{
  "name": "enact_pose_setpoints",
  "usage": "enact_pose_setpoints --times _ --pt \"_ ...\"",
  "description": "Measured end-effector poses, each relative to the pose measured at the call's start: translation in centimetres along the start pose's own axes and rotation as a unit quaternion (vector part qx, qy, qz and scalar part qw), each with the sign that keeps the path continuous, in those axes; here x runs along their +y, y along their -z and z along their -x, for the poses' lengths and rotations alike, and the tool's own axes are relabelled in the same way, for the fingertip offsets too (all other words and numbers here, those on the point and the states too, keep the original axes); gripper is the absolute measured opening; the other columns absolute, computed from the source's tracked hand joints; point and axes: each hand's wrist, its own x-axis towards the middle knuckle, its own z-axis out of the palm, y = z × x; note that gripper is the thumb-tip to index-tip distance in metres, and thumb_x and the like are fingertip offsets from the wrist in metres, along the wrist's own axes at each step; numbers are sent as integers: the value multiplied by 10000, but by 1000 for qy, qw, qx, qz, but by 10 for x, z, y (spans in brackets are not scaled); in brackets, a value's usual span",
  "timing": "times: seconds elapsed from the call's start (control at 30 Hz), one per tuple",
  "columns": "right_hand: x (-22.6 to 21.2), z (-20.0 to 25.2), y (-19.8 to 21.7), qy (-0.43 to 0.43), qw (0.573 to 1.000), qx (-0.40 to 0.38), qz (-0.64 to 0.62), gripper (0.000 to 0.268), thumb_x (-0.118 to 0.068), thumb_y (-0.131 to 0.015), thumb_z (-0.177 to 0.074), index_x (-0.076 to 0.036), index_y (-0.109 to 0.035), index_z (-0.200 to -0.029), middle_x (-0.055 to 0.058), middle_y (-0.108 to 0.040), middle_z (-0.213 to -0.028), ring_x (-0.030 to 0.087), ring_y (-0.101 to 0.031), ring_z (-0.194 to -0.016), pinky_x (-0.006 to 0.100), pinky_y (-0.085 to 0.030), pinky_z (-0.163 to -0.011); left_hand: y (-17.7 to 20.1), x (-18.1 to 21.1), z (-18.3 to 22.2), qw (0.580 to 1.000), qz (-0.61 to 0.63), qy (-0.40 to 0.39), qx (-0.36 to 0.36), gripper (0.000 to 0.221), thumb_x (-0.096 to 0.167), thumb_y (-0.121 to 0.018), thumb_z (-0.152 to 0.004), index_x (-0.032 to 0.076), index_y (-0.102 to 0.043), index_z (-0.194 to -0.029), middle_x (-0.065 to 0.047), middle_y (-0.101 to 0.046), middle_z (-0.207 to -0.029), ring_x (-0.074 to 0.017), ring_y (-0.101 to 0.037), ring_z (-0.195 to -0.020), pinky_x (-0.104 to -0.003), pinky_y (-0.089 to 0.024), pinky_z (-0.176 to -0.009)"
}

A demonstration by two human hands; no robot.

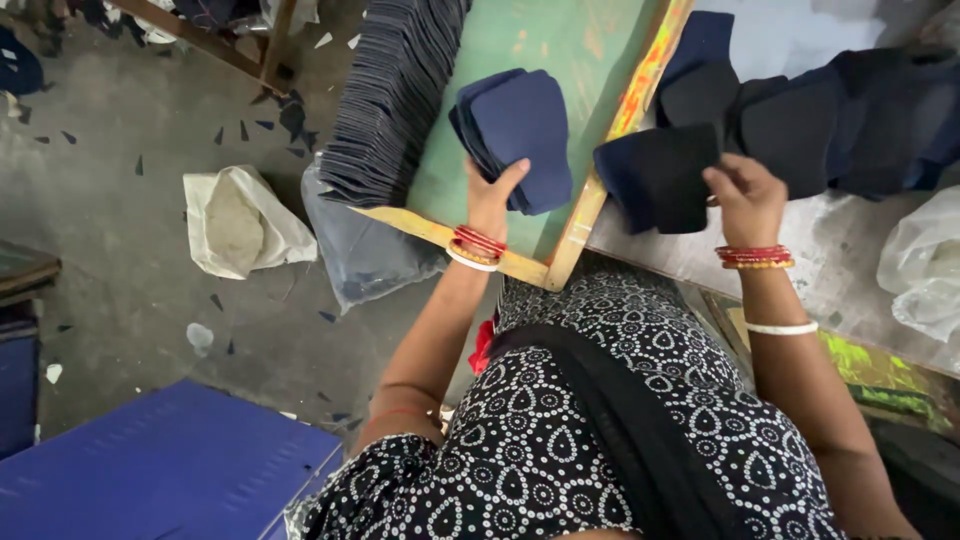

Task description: Sorting and stacking pre-cut fabric panels on a workshop table.

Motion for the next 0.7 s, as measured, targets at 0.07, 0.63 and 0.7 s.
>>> enact_pose_setpoints --times 0.07,0.63,0.7 --pt "-39 4 -1 35 998 45 -3 174 -92 -775 -1023 -8 -747 -1173 99 -705 -941 88 -632 -745 285 -507 -690 -14 -5 9 999 -24 -19 -13 868 126 -873 -741 -68 -414 -1451 -204 -586 -1367 -289 -597 -1218 -382 -474 -1076" --pt "-121 28 -67 180 979 -48 -79 920 -123 -792 -957 -1 -202 -1653 322 -483 -1546 380 -543 -1411 427 -443 -1186 -57 -41 50 993 24 -20 -118 923 88 -870 -783 -11 -331 -1526 -149 -526 -1436 -252 -546 -1310 -384 -468 -1129" --pt "-133 39 -78 184 970 -54 147 940 -158 -819 -918 36 -242 -1634 312 -628 -1356 359 -639 -1269 414 -512 -1059 -56 -39 51 986 23 -28 -165 984 60 -896 -716 15 -314 -1508 -127 -532 -1398 -226 -546 -1277 -381 -479 -1096"
